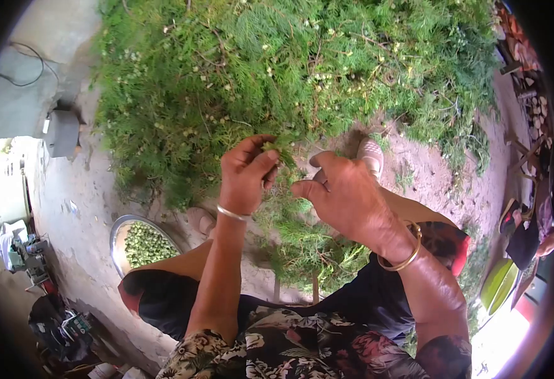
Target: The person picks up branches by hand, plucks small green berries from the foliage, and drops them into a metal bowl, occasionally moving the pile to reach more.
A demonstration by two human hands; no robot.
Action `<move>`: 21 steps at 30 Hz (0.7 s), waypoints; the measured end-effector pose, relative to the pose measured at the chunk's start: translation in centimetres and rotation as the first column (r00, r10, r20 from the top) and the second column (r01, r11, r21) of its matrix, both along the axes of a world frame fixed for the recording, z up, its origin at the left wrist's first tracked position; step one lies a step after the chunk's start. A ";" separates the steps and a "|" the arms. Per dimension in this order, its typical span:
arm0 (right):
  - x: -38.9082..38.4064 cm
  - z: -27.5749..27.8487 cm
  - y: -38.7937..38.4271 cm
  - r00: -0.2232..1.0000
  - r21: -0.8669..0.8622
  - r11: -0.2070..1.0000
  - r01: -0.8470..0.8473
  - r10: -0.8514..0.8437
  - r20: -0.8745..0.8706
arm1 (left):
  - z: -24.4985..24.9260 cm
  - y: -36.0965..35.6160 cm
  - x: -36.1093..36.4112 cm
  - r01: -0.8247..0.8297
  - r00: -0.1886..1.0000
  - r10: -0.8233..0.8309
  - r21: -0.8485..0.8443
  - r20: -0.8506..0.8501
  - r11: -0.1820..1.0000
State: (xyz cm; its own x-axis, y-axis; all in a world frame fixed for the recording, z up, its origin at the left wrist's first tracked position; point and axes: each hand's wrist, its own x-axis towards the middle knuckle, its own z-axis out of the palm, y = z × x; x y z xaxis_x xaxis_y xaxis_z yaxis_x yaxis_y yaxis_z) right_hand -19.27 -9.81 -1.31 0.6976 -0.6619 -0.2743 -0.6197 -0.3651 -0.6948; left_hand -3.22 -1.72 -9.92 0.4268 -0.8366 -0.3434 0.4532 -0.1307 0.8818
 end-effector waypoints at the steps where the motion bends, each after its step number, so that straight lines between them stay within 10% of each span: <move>1: 0.1 0.2 0.0 1.000 -0.011 1.000 0.000 0.000 0.012 | 1.7 -0.1 -0.9 -0.016 0.992 0.016 -0.004 0.127 1.000; 4: 0.4 0.5 0.1 0.992 0.116 0.993 0.016 -0.030 0.119 | 4.7 0.3 -2.5 0.078 0.870 -0.073 0.011 0.487 0.997; 9: 0.2 0.0 0.1 0.956 0.078 0.997 -0.030 0.006 0.295 | 6.6 1.2 -3.5 0.069 0.900 -0.065 0.007 0.432 0.998; 21: -0.5 2.4 -0.1 0.828 0.537 0.836 -0.109 -0.223 0.515 | 7.2 1.6 -2.7 -0.159 0.891 0.082 -0.137 -0.446 0.978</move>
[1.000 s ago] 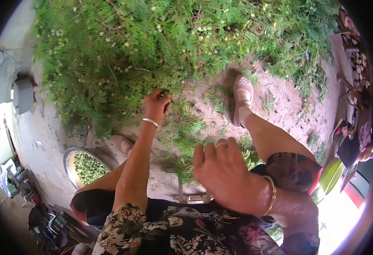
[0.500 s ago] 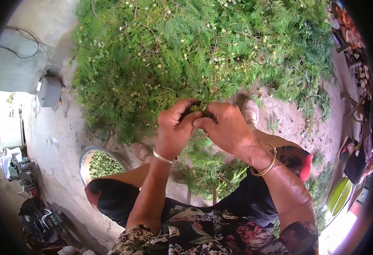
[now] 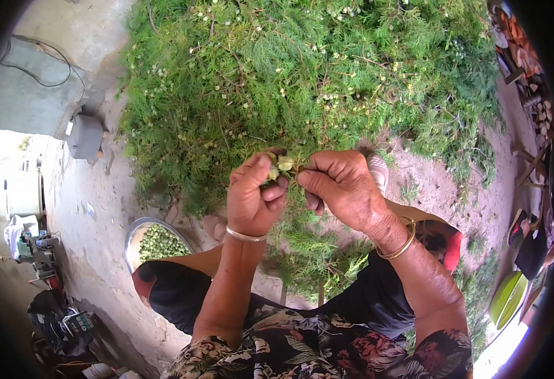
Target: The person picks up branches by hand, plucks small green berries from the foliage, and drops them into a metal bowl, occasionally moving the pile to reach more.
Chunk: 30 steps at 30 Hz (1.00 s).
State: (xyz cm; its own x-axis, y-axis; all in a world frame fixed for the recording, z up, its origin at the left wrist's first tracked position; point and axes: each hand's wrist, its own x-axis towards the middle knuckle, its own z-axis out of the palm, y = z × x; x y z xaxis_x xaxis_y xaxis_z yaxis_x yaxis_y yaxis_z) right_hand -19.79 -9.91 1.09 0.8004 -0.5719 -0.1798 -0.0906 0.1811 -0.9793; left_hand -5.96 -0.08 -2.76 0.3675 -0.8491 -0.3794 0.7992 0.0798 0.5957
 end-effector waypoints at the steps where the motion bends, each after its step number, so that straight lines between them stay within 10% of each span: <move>1: 0.1 0.0 0.0 1.000 -0.002 1.000 -0.003 0.003 0.002 | -0.6 0.1 0.7 0.026 0.993 -0.035 -0.079 -0.115 0.997; 7: 0.1 0.3 -0.5 0.996 -0.016 0.996 0.084 -0.084 -0.002 | -0.3 1.4 2.5 0.070 0.973 -0.144 -0.366 -0.179 0.928; 12: 0.2 -0.2 -0.2 0.997 -0.185 0.981 0.053 -0.062 -0.045 | 2.7 2.0 1.6 0.055 0.965 -0.015 -0.145 0.264 0.988; 17: 0.2 -1.1 0.1 0.998 -0.503 0.864 0.007 -0.037 -0.049 | 3.8 0.2 0.5 -0.030 0.573 -0.165 0.222 0.803 0.975; 23: 0.2 -1.3 0.2 0.998 -0.590 0.807 -0.025 -0.015 -0.062 | 1.9 0.3 -0.1 0.058 0.659 -0.264 0.303 0.704 0.951; 25: 0.4 -1.4 0.3 0.994 -0.570 0.820 -0.059 -0.001 -0.106 | 0.7 0.0 -1.3 -0.152 0.192 0.021 0.009 0.981 0.988; 29: 1.3 -1.6 0.3 0.991 -0.519 0.854 0.049 -0.106 -0.081 | 0.8 -0.5 -1.9 -0.265 0.349 0.053 0.044 0.935 0.963; 30: 1.3 -1.6 0.5 0.989 -0.458 0.887 0.056 -0.113 -0.098 | 1.3 -0.4 -1.9 -0.267 0.542 -0.003 0.175 0.840 0.948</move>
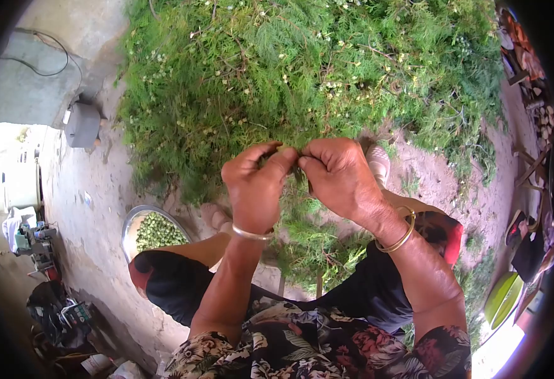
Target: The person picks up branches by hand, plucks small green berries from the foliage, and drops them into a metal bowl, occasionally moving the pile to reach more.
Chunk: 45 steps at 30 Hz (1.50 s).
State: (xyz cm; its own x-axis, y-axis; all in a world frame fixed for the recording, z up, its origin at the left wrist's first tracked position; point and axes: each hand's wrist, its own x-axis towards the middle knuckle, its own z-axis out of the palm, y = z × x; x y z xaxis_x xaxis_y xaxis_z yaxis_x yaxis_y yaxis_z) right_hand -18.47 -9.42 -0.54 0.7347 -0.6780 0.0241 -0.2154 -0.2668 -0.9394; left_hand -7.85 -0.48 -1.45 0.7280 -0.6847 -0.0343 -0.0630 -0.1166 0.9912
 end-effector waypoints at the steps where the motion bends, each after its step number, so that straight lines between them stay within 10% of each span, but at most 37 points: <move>1: -0.1 0.0 0.2 1.000 0.007 1.000 -0.004 0.004 -0.001 | 0.3 0.1 0.2 -0.020 0.976 0.037 0.079 -0.213 0.997; 4: -0.6 0.3 0.6 1.000 0.019 1.000 -0.004 0.004 0.017 | -1.4 0.3 5.8 -0.449 0.793 0.445 0.095 -0.415 0.888; 7: -1.5 0.0 0.9 0.994 -0.025 0.994 -0.103 0.102 -0.028 | -2.6 4.8 12.2 -0.375 0.751 0.309 0.008 -0.583 0.927; 9: -1.6 -0.5 1.6 0.776 -0.163 0.831 -0.532 0.401 -0.487 | -1.6 7.8 14.5 -0.265 0.769 0.183 -0.045 -0.613 0.963; 13: -1.9 -1.0 3.5 0.506 0.025 0.594 -0.804 0.707 -0.494 | -0.3 17.0 20.4 -0.317 0.700 0.185 -0.067 -0.690 0.946; 17: -2.0 -2.2 3.8 0.548 -0.042 0.605 -0.795 0.687 -0.477 | 0.4 25.5 22.7 -0.586 0.720 0.607 0.174 -0.335 0.791; 20: -1.9 -2.5 3.3 0.586 -0.138 0.629 -0.765 0.590 -0.556 | -1.4 32.2 24.3 -0.540 0.790 0.611 0.420 -0.043 0.729; 21: -1.9 -2.6 3.1 0.582 -0.134 0.627 -0.768 0.594 -0.556 | -1.5 32.3 23.8 -0.638 0.694 0.695 0.607 0.186 0.474; 22: -1.9 -2.7 2.8 0.590 -0.159 0.632 -0.758 0.562 -0.579 | -3.2 35.1 25.1 -0.631 0.731 0.628 0.613 0.267 0.475; 25: -1.6 -2.6 2.4 0.584 -0.179 0.631 -0.755 0.522 -0.622 | -5.2 38.3 26.5 -0.633 0.726 0.627 0.630 0.281 0.450; 29: -1.6 -3.6 3.2 0.528 -0.168 0.613 -0.772 0.471 -0.707 | -6.0 36.5 28.7 -0.588 0.786 0.486 0.705 0.382 0.396; 31: -1.4 -3.6 3.6 0.494 -0.169 0.581 -0.796 0.463 -0.736 | -4.0 30.6 28.3 -0.244 0.936 0.351 0.764 0.024 0.597; 33: -1.3 -3.4 4.0 0.460 -0.166 0.551 -0.818 0.453 -0.763 | -3.6 23.9 27.1 -0.047 0.999 0.035 0.762 0.031 0.646; 39: -1.3 -2.1 4.4 0.483 -0.236 0.545 -0.804 0.369 -0.794 | -11.9 8.6 22.0 0.185 0.500 -0.822 0.893 0.274 0.410; 45: -1.5 -1.0 3.6 0.460 -0.228 0.540 -0.810 0.345 -0.818 | -23.2 -1.9 13.0 0.273 0.390 -0.916 0.940 0.088 0.206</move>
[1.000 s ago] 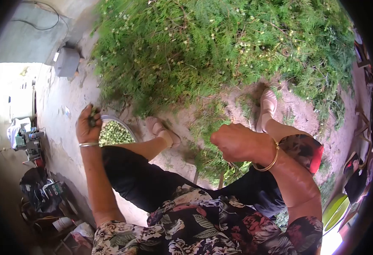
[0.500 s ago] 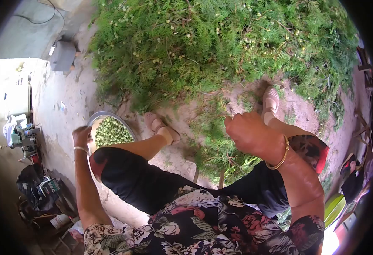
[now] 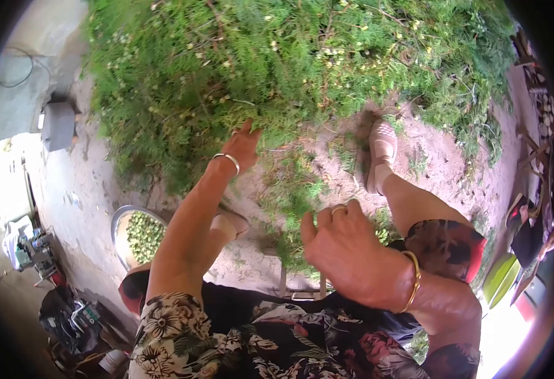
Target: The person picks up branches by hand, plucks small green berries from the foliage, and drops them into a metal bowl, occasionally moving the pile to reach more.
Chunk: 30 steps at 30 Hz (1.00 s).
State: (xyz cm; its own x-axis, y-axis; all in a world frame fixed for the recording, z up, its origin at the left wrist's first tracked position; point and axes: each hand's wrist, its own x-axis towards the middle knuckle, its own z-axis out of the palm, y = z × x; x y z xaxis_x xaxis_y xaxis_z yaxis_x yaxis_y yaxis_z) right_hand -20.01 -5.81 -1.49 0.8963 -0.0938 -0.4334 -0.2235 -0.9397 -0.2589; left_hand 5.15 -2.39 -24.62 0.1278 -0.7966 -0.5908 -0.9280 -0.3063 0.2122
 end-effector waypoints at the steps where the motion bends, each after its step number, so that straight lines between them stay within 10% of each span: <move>1: -0.1 0.1 -0.2 1.000 0.000 1.000 0.012 -0.012 -0.016 | -1.4 -1.4 -0.6 0.010 0.998 -0.009 0.004 -0.067 1.000; 6: -0.1 0.2 -0.9 0.993 0.081 0.994 0.076 -0.068 -0.095 | -6.0 -4.5 -2.7 -0.090 0.996 0.090 -0.110 -0.004 0.990; 8: -0.5 0.0 -0.8 0.994 0.052 0.995 0.087 -0.083 -0.070 | -8.2 -4.1 -3.2 -0.227 0.967 0.212 0.100 0.140 0.969; 13: -0.6 -0.1 -0.5 0.995 0.086 0.994 0.073 -0.066 -0.081 | -10.3 5.0 -8.5 -0.251 0.961 0.277 -0.346 0.026 0.904; 16: -1.2 -0.6 0.3 0.999 0.033 0.999 0.038 -0.038 -0.013 | -12.2 11.1 -12.2 -0.321 0.945 0.290 -0.266 -0.149 0.909; 18: -1.2 -0.7 0.8 0.995 0.077 0.994 0.080 -0.075 -0.068 | -12.2 13.7 -13.6 -0.236 0.924 0.060 -0.443 -0.377 0.865; 21: -1.3 -0.7 1.0 0.995 0.076 0.996 0.055 -0.048 -0.089 | -10.9 12.5 -11.9 -0.299 0.954 0.270 -0.465 -0.130 0.833; 25: -0.9 -0.4 0.8 0.998 0.033 0.999 0.002 0.000 -0.057 | -4.9 3.7 -5.9 -0.722 0.652 0.757 -0.337 -0.039 0.604; 30: -0.6 -0.5 0.4 0.999 0.036 0.999 0.036 -0.035 -0.040 | -8.8 -1.8 -0.2 -0.893 0.267 0.963 -0.381 -0.024 0.238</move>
